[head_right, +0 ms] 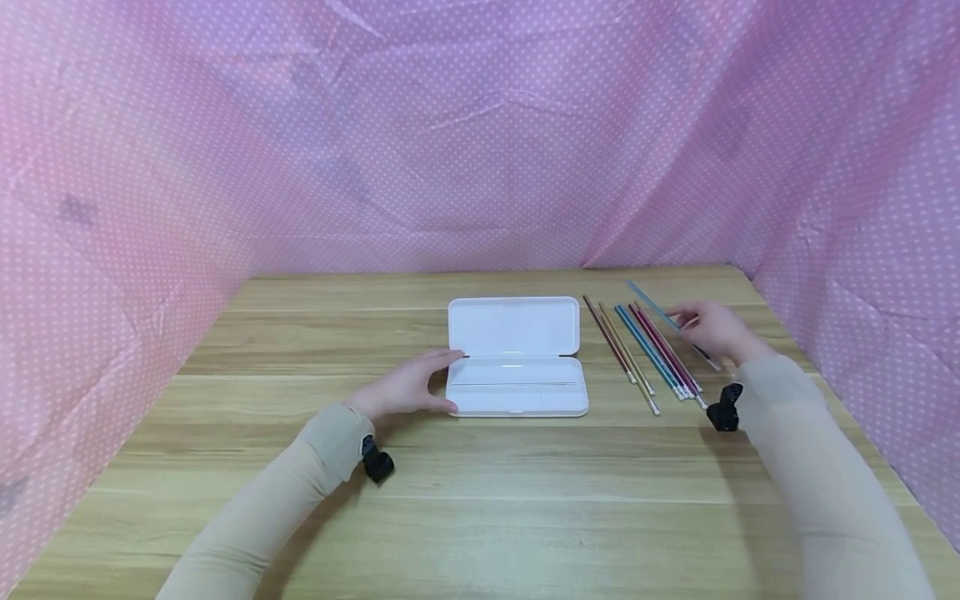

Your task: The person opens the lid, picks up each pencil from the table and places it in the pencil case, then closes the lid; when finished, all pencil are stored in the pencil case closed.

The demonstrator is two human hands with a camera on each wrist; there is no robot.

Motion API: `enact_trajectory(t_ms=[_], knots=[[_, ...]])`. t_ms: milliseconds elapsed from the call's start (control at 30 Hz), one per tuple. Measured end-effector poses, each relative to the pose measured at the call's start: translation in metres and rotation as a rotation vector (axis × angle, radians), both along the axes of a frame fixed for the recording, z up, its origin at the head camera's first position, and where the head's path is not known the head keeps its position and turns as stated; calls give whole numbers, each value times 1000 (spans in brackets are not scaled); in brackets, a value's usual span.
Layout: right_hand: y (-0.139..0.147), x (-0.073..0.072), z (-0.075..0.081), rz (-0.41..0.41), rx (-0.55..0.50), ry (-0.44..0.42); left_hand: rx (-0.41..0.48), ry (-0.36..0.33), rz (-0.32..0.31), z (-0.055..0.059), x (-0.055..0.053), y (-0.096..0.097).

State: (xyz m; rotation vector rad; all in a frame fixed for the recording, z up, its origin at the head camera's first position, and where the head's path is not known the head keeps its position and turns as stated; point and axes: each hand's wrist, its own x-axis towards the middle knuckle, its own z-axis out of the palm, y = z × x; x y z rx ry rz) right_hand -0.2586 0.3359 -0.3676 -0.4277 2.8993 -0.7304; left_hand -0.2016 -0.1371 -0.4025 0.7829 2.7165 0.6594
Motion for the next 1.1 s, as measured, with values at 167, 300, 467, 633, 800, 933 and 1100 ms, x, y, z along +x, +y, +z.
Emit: enact_trajectory(t_ms=[167,300,467,633,800,933,1100], knots=[[-9,2,9,31,8,26,0,-4,5,1,0,0],[-19,6,16,57,16,29,-5,-8,13,2,0,1],[-33,12,26,72,4,61,-5,-1,11,2,0,0],[-46,18,33,125,-4,120,-2,-5,9,3,1,0],[-58,22,38,171,-19,140,-7,-8,11,3,2,0],[-67,24,40,192,-26,135,-10,2,12,2,2,1],[-78,25,41,226,-28,150,-12,-1,15,0,1,1]])
